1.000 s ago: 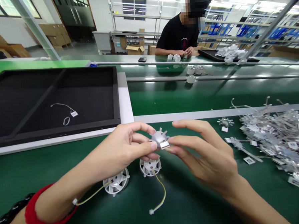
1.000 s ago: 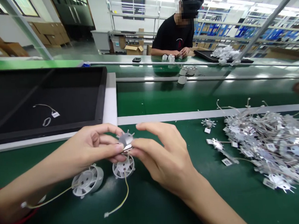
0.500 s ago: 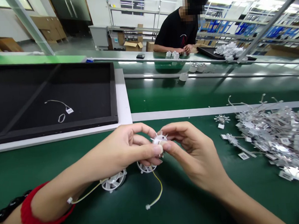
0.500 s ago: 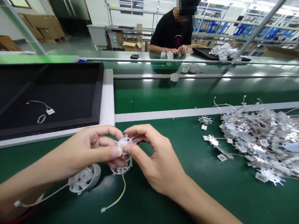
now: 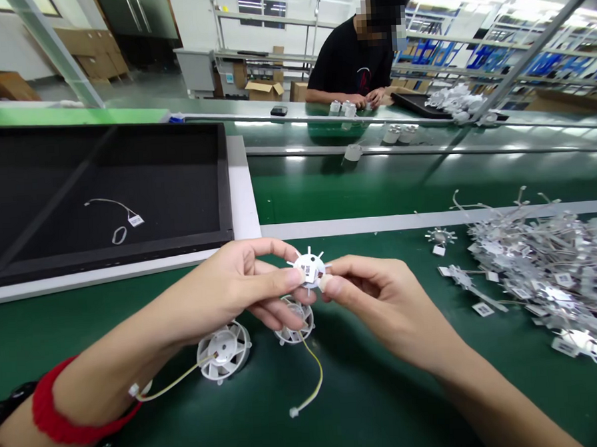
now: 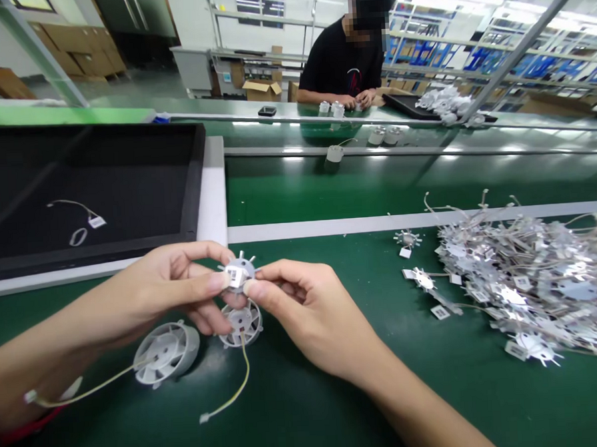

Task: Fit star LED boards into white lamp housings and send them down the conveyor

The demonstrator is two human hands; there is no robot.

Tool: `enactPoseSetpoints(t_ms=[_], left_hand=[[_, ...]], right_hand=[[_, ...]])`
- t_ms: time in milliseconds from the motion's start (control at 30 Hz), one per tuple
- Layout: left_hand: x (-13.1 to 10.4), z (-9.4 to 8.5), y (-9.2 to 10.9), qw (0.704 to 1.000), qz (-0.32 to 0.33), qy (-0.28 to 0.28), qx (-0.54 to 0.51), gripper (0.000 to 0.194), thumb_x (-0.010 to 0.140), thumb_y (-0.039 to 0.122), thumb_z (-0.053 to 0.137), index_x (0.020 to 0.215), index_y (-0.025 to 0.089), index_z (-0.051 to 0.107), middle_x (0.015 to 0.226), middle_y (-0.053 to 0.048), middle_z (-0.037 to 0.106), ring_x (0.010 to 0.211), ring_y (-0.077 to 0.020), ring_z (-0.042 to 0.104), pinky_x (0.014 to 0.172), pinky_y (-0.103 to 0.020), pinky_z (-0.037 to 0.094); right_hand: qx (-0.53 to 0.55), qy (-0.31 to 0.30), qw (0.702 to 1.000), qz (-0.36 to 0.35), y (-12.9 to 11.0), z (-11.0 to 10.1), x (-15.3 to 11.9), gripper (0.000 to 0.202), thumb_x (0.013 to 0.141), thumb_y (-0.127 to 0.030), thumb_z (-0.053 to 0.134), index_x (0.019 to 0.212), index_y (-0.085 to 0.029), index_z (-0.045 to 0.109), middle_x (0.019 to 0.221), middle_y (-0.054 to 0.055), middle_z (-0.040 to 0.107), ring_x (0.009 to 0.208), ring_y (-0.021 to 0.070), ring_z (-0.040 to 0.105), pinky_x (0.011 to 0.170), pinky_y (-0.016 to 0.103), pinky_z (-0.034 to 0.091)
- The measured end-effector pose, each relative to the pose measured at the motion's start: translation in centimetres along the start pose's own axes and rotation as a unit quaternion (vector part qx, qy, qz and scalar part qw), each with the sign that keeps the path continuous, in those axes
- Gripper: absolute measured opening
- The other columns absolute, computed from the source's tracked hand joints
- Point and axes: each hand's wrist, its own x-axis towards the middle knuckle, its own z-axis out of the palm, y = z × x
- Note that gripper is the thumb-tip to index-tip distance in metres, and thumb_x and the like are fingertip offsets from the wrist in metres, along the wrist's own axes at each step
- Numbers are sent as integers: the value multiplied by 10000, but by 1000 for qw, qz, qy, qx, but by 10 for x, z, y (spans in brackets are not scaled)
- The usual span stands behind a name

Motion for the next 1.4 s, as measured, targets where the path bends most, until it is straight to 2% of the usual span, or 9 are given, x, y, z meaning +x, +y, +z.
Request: enactPoseSetpoints(t_ms=[133, 400, 567, 767, 1033, 1133, 1233, 1333, 1400], left_hand=[[-2, -1, 0, 999, 2, -13, 39, 574, 837, 514, 955, 1249, 194, 713, 885, -84, 856, 777, -235, 848, 655, -199, 671], [-1, 2, 3, 998, 7, 18, 61, 376, 800, 465, 971, 989, 191, 794, 734, -55, 819, 701, -220, 830, 605, -174, 638], [-3, 4, 6, 997, 7, 17, 79, 337, 787, 467, 966, 879, 205, 774, 694, -41, 808, 655, -203, 819, 592, -155, 617], [-5, 0, 6, 990, 7, 35, 136, 283, 794, 467, 943, 822, 230, 789, 728, -17, 818, 694, -162, 796, 630, -133, 582], [-12, -14, 10, 923, 65, 59, 374, 378, 890, 634, 811, 1072, 305, 846, 929, -2, 821, 843, -210, 754, 665, -197, 543], [-17, -18, 6, 886, 101, 58, 449, 644, 864, 662, 845, 1415, 354, 720, 1305, -30, 785, 1165, -305, 750, 883, -268, 595], [-17, -20, 1, 842, 83, -6, 533, 897, 898, 521, 861, 1673, 387, 428, 1666, -40, 540, 1454, -378, 582, 1127, -384, 529], [-11, -17, -4, 824, -4, -62, 562, 1108, 937, 346, 821, 1748, 435, 72, 1677, -57, 524, 1376, -352, 647, 999, -381, 578], [-5, -14, -7, 826, -24, -91, 556, 1091, 959, 282, 780, 1744, 439, 38, 1552, -47, 638, 1235, -299, 718, 886, -334, 576]], right_hand=[[-5, -16, 1000, -8, 1, -1, 0, 246, 978, -461, 813, 897, -232, 853, 824, 16, 827, 801, 188, 786, 725, 255, 625], [-43, -21, 999, -27, 0, -7, 1, 376, 1070, -459, 649, 817, -206, 764, 759, 17, 753, 809, 191, 752, 754, 301, 624], [0, -26, 1000, -5, -1, -6, 2, 418, 980, -621, 742, 860, -227, 815, 772, 23, 772, 765, 195, 748, 705, 294, 628], [-15, -17, 999, 37, 2, -5, 4, 363, 941, -537, 807, 807, -200, 800, 750, 24, 762, 690, 166, 682, 637, 262, 558], [-52, -54, 992, 98, 7, 1, 1, 359, 951, -497, 755, 773, -186, 724, 706, 10, 677, 627, 143, 537, 575, 266, 435], [-64, -64, 990, 108, 9, 1, 1, 336, 977, -455, 686, 778, -186, 710, 724, 18, 668, 649, 150, 540, 600, 276, 437], [-98, -62, 987, 111, 8, -5, 2, 311, 978, -397, 662, 756, -181, 693, 718, 16, 655, 653, 142, 524, 601, 266, 427], [-95, -74, 984, 133, 4, -12, 3, 296, 962, -395, 713, 762, -178, 691, 711, -2, 640, 626, 117, 489, 569, 239, 399], [-51, -124, 975, 177, 2, -14, 3, 305, 946, -449, 761, 804, -187, 696, 681, -15, 642, 586, 110, 491, 523, 224, 381]])
